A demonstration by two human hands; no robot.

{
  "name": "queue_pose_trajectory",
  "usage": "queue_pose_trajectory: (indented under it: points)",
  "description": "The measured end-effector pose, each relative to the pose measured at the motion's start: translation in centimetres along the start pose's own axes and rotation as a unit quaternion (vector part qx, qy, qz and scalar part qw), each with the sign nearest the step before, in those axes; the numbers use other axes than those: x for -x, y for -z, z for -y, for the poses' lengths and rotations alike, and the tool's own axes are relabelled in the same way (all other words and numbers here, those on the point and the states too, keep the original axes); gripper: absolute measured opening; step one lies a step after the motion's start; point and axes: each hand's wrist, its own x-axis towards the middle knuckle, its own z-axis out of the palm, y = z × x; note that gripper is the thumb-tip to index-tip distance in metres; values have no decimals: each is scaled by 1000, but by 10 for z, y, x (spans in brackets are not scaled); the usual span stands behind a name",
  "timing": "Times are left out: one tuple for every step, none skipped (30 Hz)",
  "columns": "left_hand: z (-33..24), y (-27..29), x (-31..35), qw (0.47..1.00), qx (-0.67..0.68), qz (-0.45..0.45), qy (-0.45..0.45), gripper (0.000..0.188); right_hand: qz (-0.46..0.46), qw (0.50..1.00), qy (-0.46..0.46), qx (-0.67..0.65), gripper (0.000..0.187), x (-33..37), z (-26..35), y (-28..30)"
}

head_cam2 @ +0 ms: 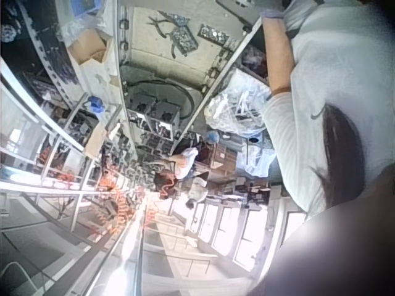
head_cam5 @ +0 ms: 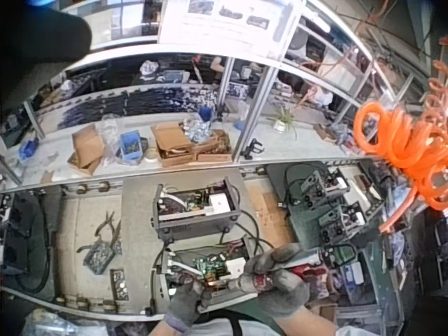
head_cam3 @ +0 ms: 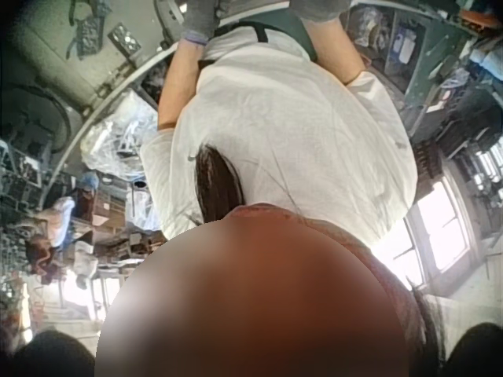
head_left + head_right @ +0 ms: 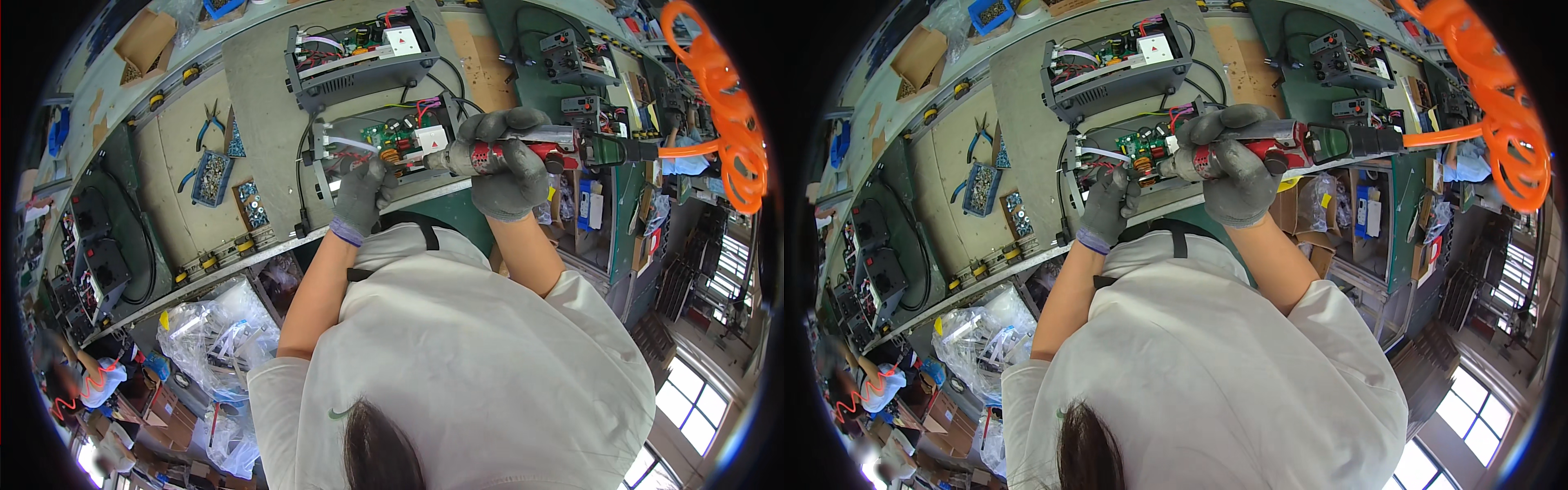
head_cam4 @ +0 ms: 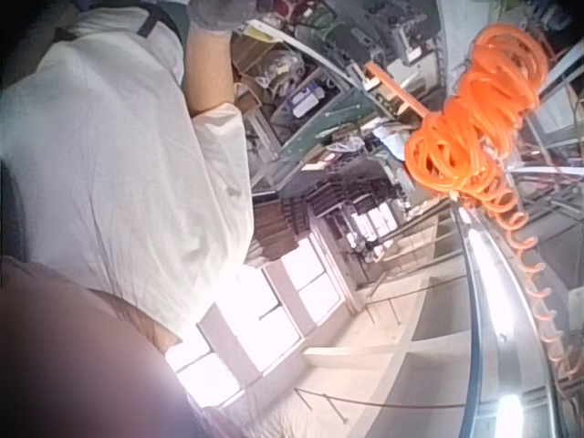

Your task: Assembling and wiring an electronic inverter unit at an industrial workstation.

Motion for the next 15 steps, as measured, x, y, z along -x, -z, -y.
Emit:
queue_pose_trajectory:
  points:
    - [0,-1,0,1000,3,6,-2,44,-8,1000,-1,-4,35,1,0,1]
    - [-2,1,1,1000,2,4,-1,44,-10,1000,-5,-8,35,0,0,2]
    - [-3,2,2,999,15,29,3,47,-15,1000,-7,-9,34,0,1,4]
    - [-4,2,4,999,23,39,11,50,-15,1000,-9,-12,34,0,1,5]
    - [-6,2,5,998,27,53,8,50,-22,999,-8,-24,34,-2,0,7]
    - [-6,1,6,999,7,44,10,46,-32,999,-8,-29,34,-1,1,8]
    - [-7,-1,7,999,-8,44,4,42,-29,999,-7,-35,34,-2,2,9]
    - [-7,-4,6,999,-14,36,12,42,-37,998,-9,-40,34,-2,3,10]
    - [-8,-7,5,999,-25,36,-17,45,-46,998,-10,-41,35,-1,4,11]
    - [-9,-8,6,998,-40,39,-41,49,-46,998,-13,-46,35,-2,4,12]
    - [-10,-10,6,998,-36,35,-44,49,-42,998,-10,-49,34,-2,5,13]
    - [-11,-12,6,997,-20,57,-46,51,-37,998,-5,-51,33,-3,6,15]
    - [-13,-12,5,996,-5,75,-43,53,-39,998,-5,-51,33,-3,6,17]
    - [-13,-13,5,996,-5,81,-46,53,-41,998,0,-49,33,-3,7,19]
    - [-13,-13,4,995,83,52,35,51,-49,998,4,-42,32,-3,6,22]
